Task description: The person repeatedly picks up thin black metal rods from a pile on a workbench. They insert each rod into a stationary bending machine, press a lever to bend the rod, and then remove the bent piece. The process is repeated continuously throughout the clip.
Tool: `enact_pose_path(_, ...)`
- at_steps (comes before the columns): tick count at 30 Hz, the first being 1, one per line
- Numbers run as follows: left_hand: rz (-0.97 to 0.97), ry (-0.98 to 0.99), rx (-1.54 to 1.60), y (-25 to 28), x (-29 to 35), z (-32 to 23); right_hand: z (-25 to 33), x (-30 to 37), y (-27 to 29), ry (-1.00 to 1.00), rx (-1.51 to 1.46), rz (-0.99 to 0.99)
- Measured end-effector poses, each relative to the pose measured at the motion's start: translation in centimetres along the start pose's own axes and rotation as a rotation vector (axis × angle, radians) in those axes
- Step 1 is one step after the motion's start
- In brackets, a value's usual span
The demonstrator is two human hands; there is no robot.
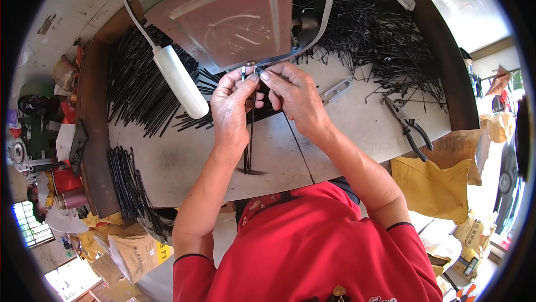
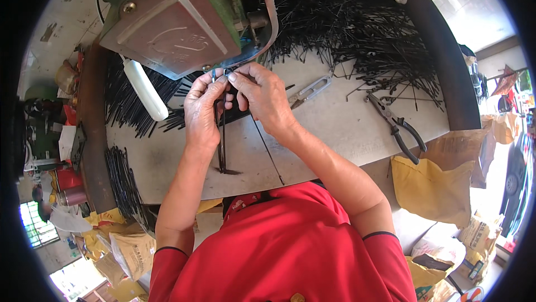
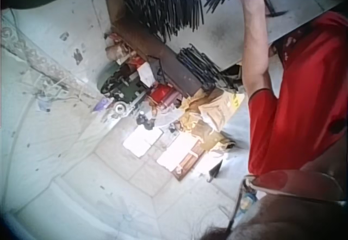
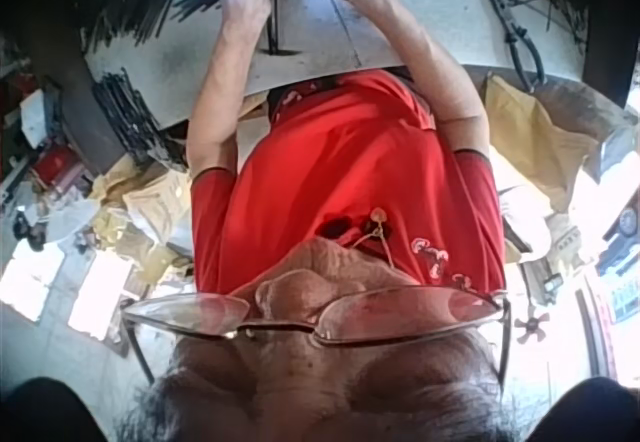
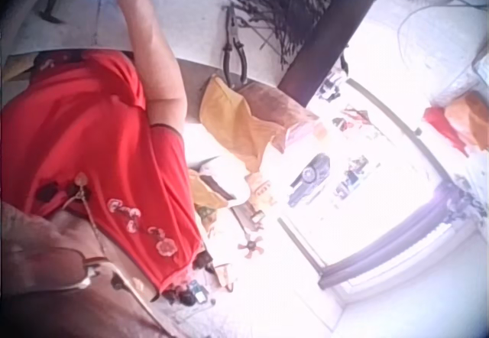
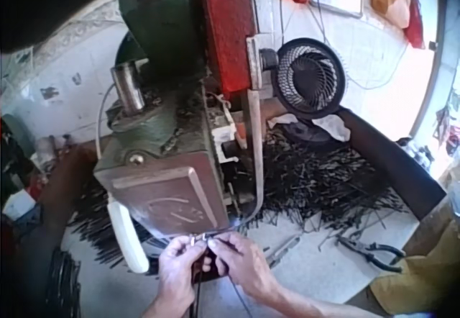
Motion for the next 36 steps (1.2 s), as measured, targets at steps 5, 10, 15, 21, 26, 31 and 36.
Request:
enact_pose_path(5, 0.010, 0.001, -0.005, 0.0, 0.0, 0.1, 0.1, 0.0, -0.2, 0.017, -0.064, 0.021)
enact_pose_path(10, -0.014, 0.028, -0.044, 0.0, -0.1, -0.2, -0.1, -0.4, -0.2, -0.094, -0.093, 0.057)
enact_pose_path(15, 0.003, 0.067, -0.046, 0.2, -0.5, 0.0, 0.5, -0.7, -0.1, -0.041, 0.122, 0.095)
enact_pose_path(21, 0.057, -0.015, -0.057, 0.1, 1.7, 0.9, -0.7, 2.2, 1.0, -0.082, 0.116, 0.067)
enact_pose_path(26, 0.117, -0.025, -0.085, -0.6, 1.4, 0.7, -0.9, 2.6, 0.7, -0.107, -0.019, 0.099)
enact_pose_path(31, 0.134, -0.033, -0.062, -0.9, 1.1, 0.6, -0.6, 2.8, 0.6, -0.098, -0.050, 0.111)
enact_pose_path(36, 0.098, -0.061, -0.057, -1.1, 1.5, 0.0, -0.2, 2.3, 1.0, -0.078, 0.045, 0.133)
Point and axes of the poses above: each hand's wrist, its own x-axis away from the middle knuckle, its own y-axis out of the back of the hand, z = x × y, the point moved 9 cm from there along -x, towards the middle knuckle, and after that the axes turned 4 degrees about -z, right-handed, at the moved point
